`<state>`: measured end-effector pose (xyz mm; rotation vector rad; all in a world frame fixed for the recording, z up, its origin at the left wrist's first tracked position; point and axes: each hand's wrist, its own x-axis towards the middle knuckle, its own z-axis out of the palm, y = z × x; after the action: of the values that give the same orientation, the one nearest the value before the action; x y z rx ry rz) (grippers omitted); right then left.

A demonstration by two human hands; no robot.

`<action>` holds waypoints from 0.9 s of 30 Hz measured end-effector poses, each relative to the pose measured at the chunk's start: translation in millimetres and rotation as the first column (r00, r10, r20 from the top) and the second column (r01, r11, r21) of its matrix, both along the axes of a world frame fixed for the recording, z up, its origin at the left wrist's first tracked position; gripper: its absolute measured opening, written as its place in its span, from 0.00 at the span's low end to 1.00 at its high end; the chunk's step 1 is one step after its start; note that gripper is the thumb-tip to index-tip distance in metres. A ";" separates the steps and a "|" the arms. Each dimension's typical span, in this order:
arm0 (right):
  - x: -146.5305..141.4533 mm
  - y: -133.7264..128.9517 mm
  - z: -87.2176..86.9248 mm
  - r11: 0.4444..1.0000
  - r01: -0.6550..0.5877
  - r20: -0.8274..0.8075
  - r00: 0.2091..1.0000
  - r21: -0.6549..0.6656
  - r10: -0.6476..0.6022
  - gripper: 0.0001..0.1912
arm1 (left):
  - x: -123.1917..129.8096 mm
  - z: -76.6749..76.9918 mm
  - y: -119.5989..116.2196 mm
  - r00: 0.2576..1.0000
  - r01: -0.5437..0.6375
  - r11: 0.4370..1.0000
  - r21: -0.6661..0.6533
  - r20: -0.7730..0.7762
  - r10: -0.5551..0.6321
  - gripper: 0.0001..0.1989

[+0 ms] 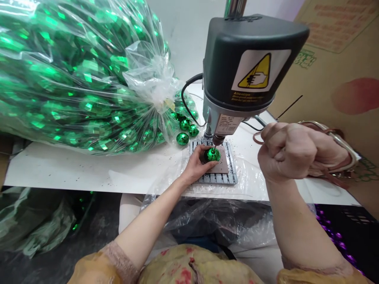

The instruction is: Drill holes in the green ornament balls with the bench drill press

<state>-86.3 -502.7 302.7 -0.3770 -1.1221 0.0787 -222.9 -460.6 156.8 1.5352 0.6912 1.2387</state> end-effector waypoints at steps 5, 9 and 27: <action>6.7 -1.0 -11.8 0.999 0.030 0.126 0.992 0.014 -0.032 0.29 | -0.9 -0.8 0.9 1.000 -0.003 1.000 0.006 -0.005 0.003 0.26; -1.5 -7.1 5.5 0.997 0.064 0.048 0.997 -0.042 -0.062 0.27 | -1.6 -0.5 0.6 1.000 -0.019 1.000 0.007 -0.021 0.019 0.26; -1.5 9.4 76.6 0.967 -0.011 0.038 0.999 -0.254 0.022 0.22 | -14.1 -5.4 -32.3 0.965 -0.261 0.962 0.077 0.041 0.258 0.24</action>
<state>-87.8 -493.3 379.3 -0.5999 -1.1588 0.2320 -236.9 -492.9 151.4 1.5234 0.8517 1.4989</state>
